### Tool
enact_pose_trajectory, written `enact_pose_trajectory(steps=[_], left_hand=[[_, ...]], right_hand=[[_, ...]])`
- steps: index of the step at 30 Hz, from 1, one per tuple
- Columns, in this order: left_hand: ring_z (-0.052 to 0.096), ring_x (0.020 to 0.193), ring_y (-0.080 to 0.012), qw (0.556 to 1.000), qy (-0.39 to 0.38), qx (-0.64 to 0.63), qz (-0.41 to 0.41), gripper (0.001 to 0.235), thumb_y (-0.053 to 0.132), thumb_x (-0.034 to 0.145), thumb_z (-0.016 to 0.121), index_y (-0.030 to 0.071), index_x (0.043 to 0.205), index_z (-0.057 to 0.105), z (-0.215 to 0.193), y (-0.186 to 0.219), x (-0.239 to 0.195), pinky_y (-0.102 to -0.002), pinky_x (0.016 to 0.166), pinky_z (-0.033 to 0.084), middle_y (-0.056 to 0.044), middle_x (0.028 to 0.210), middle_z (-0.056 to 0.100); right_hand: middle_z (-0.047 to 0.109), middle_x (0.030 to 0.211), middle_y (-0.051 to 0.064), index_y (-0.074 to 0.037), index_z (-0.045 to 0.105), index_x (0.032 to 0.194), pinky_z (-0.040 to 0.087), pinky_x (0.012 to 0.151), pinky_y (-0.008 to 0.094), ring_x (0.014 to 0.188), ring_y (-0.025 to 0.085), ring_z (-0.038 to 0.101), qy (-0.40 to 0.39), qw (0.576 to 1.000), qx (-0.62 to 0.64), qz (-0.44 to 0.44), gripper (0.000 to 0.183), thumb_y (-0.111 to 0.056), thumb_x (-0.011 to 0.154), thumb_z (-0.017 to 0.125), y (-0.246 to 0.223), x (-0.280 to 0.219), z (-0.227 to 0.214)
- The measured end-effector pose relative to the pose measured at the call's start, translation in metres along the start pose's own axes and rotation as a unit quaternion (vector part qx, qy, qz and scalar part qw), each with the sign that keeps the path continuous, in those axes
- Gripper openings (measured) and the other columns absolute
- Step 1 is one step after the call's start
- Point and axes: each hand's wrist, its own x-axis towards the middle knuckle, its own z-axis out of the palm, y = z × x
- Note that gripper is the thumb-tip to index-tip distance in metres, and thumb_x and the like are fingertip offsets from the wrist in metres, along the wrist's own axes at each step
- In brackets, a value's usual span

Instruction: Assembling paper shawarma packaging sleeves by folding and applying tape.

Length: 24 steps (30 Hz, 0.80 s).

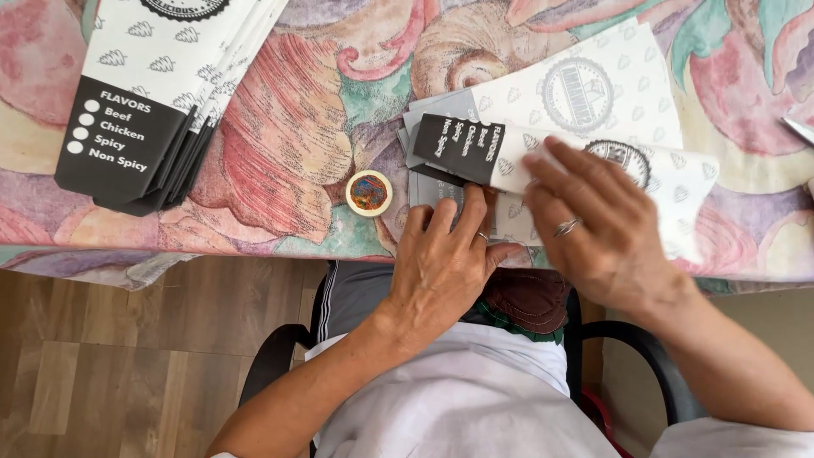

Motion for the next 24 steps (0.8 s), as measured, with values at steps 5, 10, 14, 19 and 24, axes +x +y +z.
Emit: enact_pose_trajectory(steps=[5,10,14,19,24], left_hand=[[0.049,0.084,-0.0260,0.999,0.022,0.035,0.011,0.056,0.045,0.110,0.047,-0.006,0.119,0.068,-0.004,0.000,0.003,-0.037,0.068,0.041,-0.015,0.119,0.065],[0.054,0.081,-0.0295,0.994,0.079,-0.036,0.059,0.022,0.013,0.105,0.069,-0.009,0.104,0.071,-0.001,-0.022,0.005,-0.041,0.066,0.048,-0.023,0.109,0.068],[0.054,0.090,-0.0284,0.994,0.064,-0.046,0.080,0.014,-0.008,0.092,0.081,-0.010,0.098,0.068,-0.004,-0.050,0.021,-0.038,0.076,0.050,-0.016,0.095,0.061],[0.055,0.085,-0.0278,0.989,0.055,-0.030,0.133,0.020,-0.014,0.092,0.075,-0.004,0.078,0.067,-0.003,-0.061,0.029,-0.039,0.075,0.048,-0.010,0.079,0.056],[0.050,0.075,-0.0224,0.988,0.038,-0.010,0.148,0.031,-0.021,0.085,0.073,0.002,0.069,0.059,0.001,-0.063,0.027,-0.034,0.069,0.050,-0.008,0.077,0.055]], right_hand=[[0.075,0.120,0.019,0.002,0.067,0.100,0.054,0.074,0.043,0.117,0.044,0.072,0.009,1.000,0.007,0.013,0.009,0.001,0.106,0.060,-0.007,-0.008,0.012],[0.076,0.120,0.016,0.003,0.072,0.100,0.055,0.076,0.042,0.120,0.042,0.072,0.000,0.999,0.047,0.016,0.009,0.003,0.103,0.063,-0.002,-0.008,0.012],[0.077,0.119,0.015,0.000,0.070,0.103,0.059,0.078,0.042,0.119,0.041,0.072,0.004,0.998,0.058,0.017,0.004,0.002,0.104,0.066,0.002,-0.013,0.016],[0.075,0.123,0.012,-0.003,0.070,0.106,0.060,0.087,0.044,0.121,0.038,0.072,0.003,0.998,0.062,0.027,0.004,-0.001,0.103,0.070,0.003,-0.015,0.012],[0.074,0.115,0.021,0.006,0.073,0.099,0.062,0.087,0.046,0.108,0.045,0.070,0.022,0.992,0.111,0.048,0.003,0.006,0.098,0.076,0.003,-0.024,-0.006]])
